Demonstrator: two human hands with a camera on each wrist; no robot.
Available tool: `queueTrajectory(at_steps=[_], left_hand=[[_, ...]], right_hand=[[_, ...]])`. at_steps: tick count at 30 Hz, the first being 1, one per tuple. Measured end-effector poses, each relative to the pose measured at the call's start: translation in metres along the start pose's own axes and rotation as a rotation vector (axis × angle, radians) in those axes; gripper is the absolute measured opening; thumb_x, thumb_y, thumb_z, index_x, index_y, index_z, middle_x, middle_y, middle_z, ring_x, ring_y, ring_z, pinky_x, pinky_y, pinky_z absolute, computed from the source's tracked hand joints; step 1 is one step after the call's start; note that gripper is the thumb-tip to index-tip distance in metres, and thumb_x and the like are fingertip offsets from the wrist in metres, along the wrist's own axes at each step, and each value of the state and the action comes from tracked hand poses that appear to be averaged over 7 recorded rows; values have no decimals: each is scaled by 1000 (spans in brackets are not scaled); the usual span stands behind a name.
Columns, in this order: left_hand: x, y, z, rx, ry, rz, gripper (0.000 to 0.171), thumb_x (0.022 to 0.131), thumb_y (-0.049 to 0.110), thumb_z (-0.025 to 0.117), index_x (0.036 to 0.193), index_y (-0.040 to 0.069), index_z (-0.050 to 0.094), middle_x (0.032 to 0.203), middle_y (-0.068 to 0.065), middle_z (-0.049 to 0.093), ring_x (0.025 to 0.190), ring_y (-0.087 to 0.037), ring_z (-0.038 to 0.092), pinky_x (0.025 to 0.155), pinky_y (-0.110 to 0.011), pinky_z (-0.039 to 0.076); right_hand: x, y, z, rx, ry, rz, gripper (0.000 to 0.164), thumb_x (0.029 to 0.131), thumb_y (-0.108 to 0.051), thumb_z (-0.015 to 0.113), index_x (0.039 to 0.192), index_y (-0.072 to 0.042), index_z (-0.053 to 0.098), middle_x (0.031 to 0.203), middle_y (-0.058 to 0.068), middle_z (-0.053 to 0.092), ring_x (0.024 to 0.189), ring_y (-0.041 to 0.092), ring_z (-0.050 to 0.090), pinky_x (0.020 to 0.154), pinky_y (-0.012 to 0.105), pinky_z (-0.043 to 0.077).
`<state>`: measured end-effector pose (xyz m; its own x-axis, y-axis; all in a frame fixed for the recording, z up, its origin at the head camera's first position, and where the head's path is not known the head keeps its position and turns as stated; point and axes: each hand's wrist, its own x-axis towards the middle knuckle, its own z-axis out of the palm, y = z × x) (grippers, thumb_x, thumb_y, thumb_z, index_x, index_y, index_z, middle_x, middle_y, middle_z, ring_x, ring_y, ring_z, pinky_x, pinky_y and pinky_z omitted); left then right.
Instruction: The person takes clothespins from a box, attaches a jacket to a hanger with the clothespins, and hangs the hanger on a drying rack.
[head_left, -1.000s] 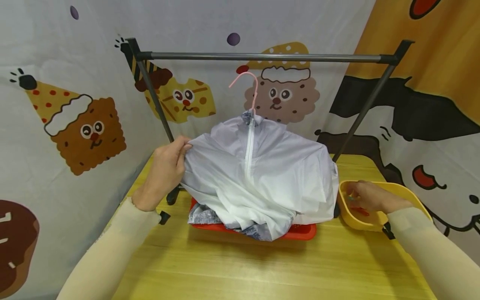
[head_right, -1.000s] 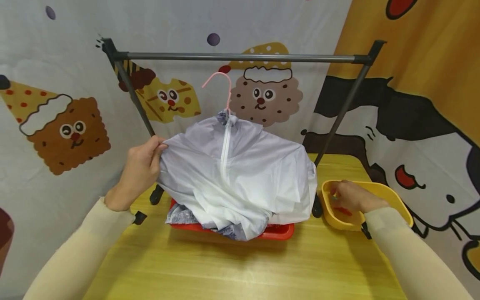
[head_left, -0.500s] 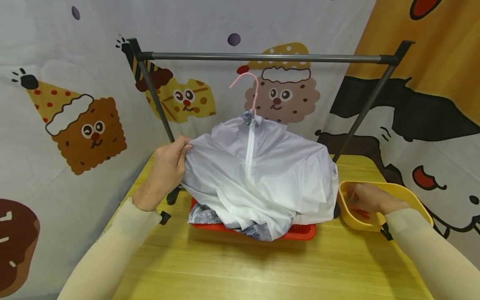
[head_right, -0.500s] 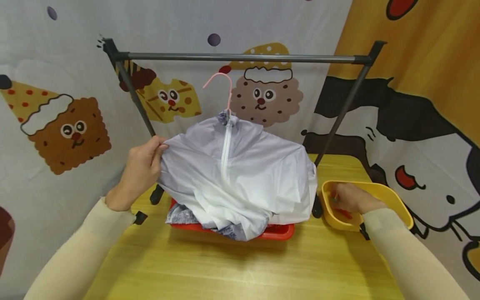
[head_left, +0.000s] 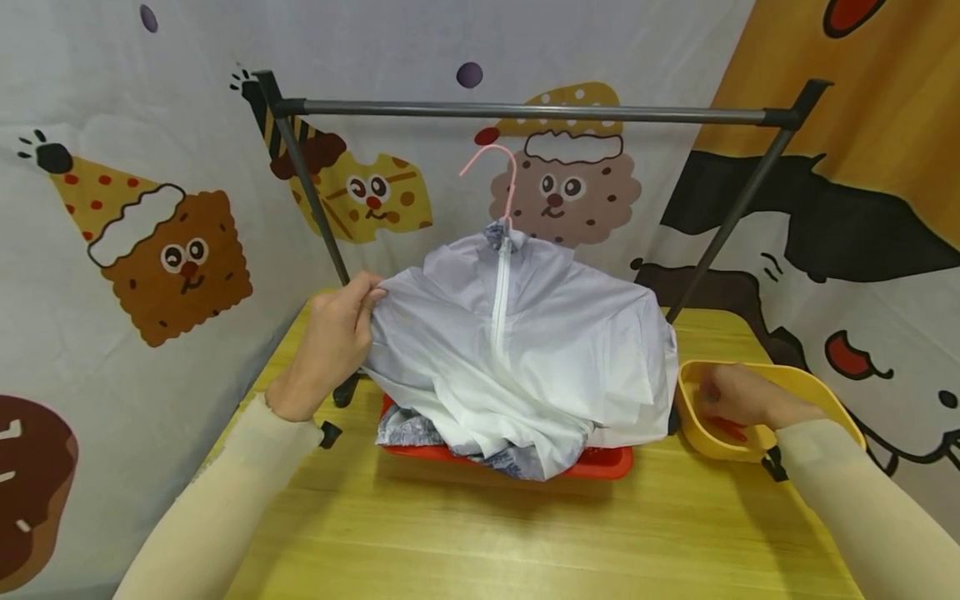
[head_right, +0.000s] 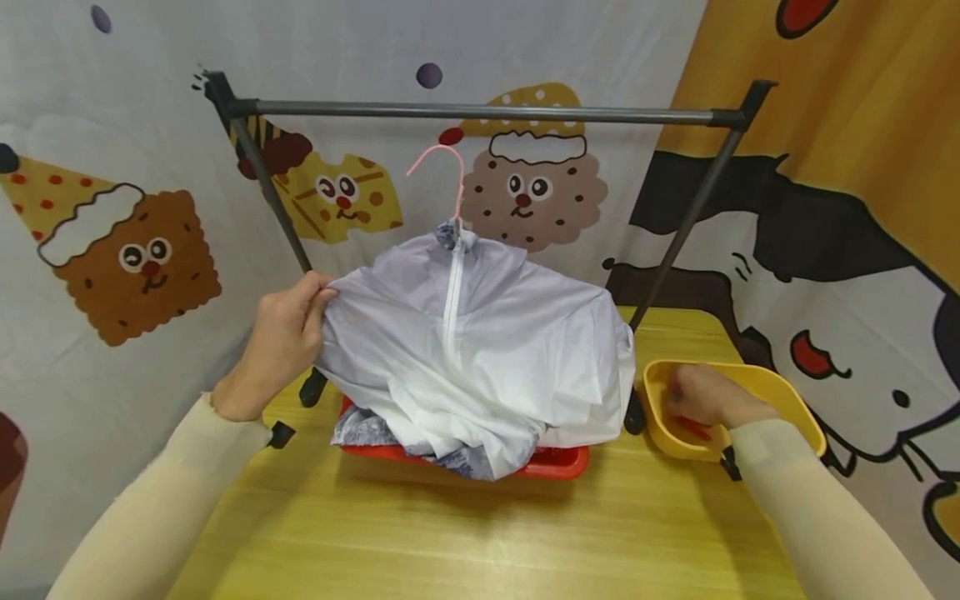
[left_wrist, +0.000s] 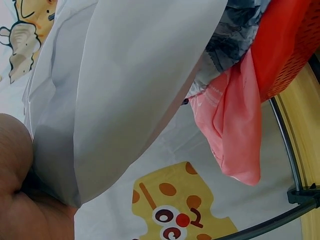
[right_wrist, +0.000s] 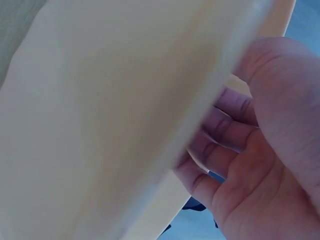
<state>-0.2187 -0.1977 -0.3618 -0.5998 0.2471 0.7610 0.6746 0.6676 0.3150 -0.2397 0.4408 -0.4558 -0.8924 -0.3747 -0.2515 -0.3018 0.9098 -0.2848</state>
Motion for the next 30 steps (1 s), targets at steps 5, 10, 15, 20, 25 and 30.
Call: queueTrajectory(at_steps=[5,10,15,20,25,30], left_hand=[[1,0,0,3,7,3,12,116,1,65,111,-7,73,85,-22,76,60,-22,57,64,-27,48],[0,-1,1,8,13,6,12,116,1,66,110,-7,72,86,-23,77,61,-25,61,63,-35,51],[0,-2,2,8,13,7,13,116,2,66,109,-7,72,86,-23,77,62,-26,63,63,-39,53],[0,-2,3,5,8,-1,12,116,1,66,110,-7,72,84,-22,77,60,-24,59,62,-32,49],[-1,-3,4,5,1,-7,10,115,0,67,111,-6,72,81,-21,75,57,-21,54,60,-28,46],[-1,-5,5,12,8,4,11,115,2,67,110,-6,72,79,-21,74,56,-22,55,59,-34,48]], right_hand=[[-2,2,-4,-5,35,9,24,99,-12,88,112,5,75,83,0,71,68,13,61,65,25,54],[-2,6,-4,-10,49,32,32,100,-18,89,116,7,75,92,5,78,74,14,64,72,29,60],[-4,6,-3,-14,83,39,33,99,-19,91,114,7,76,95,7,80,78,16,65,72,29,61],[-7,5,-3,-6,110,40,33,99,-18,91,116,6,76,97,8,81,82,17,69,74,31,62],[-10,6,-5,10,128,52,36,99,-16,90,121,8,77,100,9,82,84,16,71,76,32,64],[-14,2,-11,53,136,89,38,100,-16,88,125,10,77,104,13,83,86,20,72,78,38,67]])
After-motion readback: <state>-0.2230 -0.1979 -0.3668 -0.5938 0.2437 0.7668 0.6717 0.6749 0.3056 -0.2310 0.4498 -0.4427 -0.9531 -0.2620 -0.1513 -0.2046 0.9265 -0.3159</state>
